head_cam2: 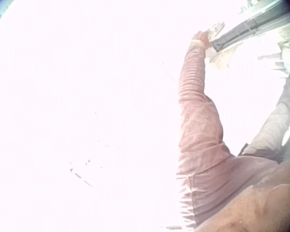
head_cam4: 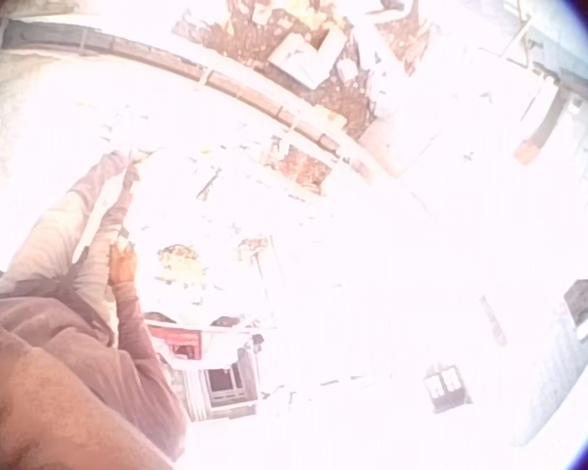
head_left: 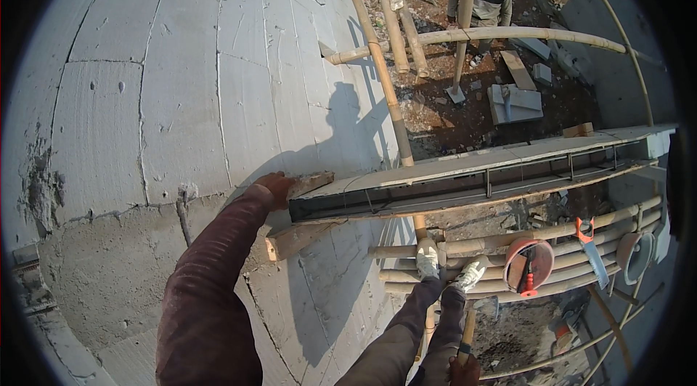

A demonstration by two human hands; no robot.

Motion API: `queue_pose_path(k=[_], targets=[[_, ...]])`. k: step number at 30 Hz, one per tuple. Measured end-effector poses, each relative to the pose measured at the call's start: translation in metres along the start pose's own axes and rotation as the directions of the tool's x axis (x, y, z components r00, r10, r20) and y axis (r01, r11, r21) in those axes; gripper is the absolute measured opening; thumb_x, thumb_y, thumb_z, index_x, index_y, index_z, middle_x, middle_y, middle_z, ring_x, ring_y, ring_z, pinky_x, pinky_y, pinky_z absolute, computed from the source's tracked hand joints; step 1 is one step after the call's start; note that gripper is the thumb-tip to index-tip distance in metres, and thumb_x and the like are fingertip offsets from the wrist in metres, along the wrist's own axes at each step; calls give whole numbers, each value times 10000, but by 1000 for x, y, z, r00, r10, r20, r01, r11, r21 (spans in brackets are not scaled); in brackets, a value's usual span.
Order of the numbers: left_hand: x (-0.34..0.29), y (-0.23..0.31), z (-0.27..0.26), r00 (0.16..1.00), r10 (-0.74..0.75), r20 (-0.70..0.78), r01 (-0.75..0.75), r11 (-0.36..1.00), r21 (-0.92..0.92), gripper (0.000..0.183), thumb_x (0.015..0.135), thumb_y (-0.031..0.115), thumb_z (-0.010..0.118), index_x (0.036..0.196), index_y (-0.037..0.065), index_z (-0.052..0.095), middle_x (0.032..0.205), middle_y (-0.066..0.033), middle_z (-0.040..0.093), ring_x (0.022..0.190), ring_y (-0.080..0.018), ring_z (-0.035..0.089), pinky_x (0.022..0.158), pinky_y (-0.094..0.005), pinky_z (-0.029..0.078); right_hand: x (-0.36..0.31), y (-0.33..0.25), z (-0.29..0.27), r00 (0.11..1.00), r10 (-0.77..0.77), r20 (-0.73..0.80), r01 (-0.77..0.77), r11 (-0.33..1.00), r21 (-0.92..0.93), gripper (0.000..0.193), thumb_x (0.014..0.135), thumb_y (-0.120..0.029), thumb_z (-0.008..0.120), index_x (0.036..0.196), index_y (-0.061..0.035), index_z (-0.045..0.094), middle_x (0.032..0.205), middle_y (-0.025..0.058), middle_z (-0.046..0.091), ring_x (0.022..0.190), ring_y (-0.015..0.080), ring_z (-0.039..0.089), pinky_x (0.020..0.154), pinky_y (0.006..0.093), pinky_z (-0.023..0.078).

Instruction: The person secures wooden boards to a concrete wall structure using a hammer and nails, while standing on a bamboo scaffold.

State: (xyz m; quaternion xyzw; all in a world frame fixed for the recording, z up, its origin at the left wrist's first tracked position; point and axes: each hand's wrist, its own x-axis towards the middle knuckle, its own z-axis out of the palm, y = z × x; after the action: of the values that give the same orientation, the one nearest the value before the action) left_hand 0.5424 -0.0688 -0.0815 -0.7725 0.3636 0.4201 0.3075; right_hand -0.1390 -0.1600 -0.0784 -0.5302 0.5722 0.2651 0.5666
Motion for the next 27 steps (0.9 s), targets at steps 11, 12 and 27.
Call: queue_pose_path(k=[11,12,27], targets=[[3,-10,16,999,23,-31,-21,997,71,705,761,302,743,1418,219,500,1210,-195,581,1125,-361,600,966,-436,487,-11,-53,-21,996,92,21,-95,976,195,624,930,-303,617,1329,131,412,741,113,606,608,194,565,551,341,488],[2,-9,15,999,13,-40,-11,998,55,705,761,302,743,1418,219,500,1210,-195,581,1125,-361,600,966,-436,487,-12,-59,-23,992,124,-2,-122,972,201,621,931,-317,610,1318,129,420,758,122,609,627,203,572,572,351,492],[6,-13,21,998,17,-57,-16,1000,21,626,774,322,739,1361,210,552,1231,-190,586,1151,-368,590,978,-457,477,29,-39,-26,981,192,10,-191,967,166,555,916,-374,606,1226,75,500,738,108,580,617,210,554,573,356,478]])
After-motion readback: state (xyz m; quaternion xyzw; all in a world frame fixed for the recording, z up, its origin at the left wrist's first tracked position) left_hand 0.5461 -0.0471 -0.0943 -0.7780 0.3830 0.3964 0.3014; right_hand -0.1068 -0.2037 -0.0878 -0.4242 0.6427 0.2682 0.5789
